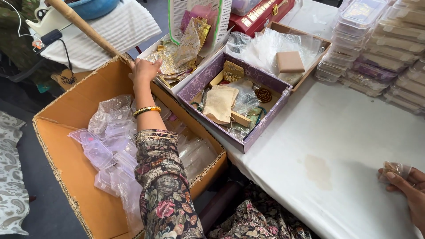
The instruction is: The person organizes jewelry by folding a gold-patterned fabric and placing it into a small plastic container, which is then stacked with others. They also handle a beaded necklace, separating a pendant from the chain and placing the components into a box.
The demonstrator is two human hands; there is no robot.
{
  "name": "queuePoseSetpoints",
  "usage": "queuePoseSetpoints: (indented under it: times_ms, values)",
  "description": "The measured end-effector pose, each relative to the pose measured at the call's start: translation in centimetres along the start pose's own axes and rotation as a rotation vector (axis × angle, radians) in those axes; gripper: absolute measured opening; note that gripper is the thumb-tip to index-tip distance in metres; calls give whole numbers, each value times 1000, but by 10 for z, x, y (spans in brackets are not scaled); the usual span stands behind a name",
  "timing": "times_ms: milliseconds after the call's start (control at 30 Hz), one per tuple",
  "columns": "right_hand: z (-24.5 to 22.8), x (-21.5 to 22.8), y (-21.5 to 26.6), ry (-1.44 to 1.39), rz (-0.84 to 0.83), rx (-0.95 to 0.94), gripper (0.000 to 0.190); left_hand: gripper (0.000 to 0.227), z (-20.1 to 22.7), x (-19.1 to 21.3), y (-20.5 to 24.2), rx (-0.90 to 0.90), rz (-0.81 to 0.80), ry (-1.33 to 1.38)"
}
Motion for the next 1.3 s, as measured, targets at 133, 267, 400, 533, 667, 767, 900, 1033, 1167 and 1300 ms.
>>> queuePoseSetpoints:
  times_ms: [133,267,400,533,667,767,900,1033,1167,1300]
  values:
    - [8,0,-2,46,13,-63,40,54,-7,-11,-19,-12,47,-75]
    - [-3,-3,1,40,17,-38,39,27,-2,-19,-28,-49,162,22]
    - [-14,-5,6,14,14,10,37,9,20,-4,-1,-143,395,67]
    - [-21,-7,8,28,23,7,35,13,14,-1,-32,-280,600,254]
    - [-26,-8,9,56,23,-17,34,16,19,6,-31,-300,498,477]
    - [-32,-10,13,28,23,-26,36,13,27,6,-31,-274,330,653]
    - [-44,-12,19,-39,0,-24,36,11,29,-18,-56,-360,-45,865]
    - [-52,-14,22,-45,15,-75,36,22,11,-51,-108,-444,-151,753]
    - [-57,-15,24,-27,16,-55,36,63,39,-31,-32,-103,43,575]
    - [-66,-17,28,-17,36,-50,39,83,49,-25,-17,28,87,424]
Point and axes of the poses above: each hand's wrist, its own y-axis away from the middle knuckle, its own x-axis out of the back of the hand, z = x × y, the point moved 3 cm from there along -y, towards the middle knuckle, and after that the axes turned 12 degrees about -z, right-handed, at the moved point
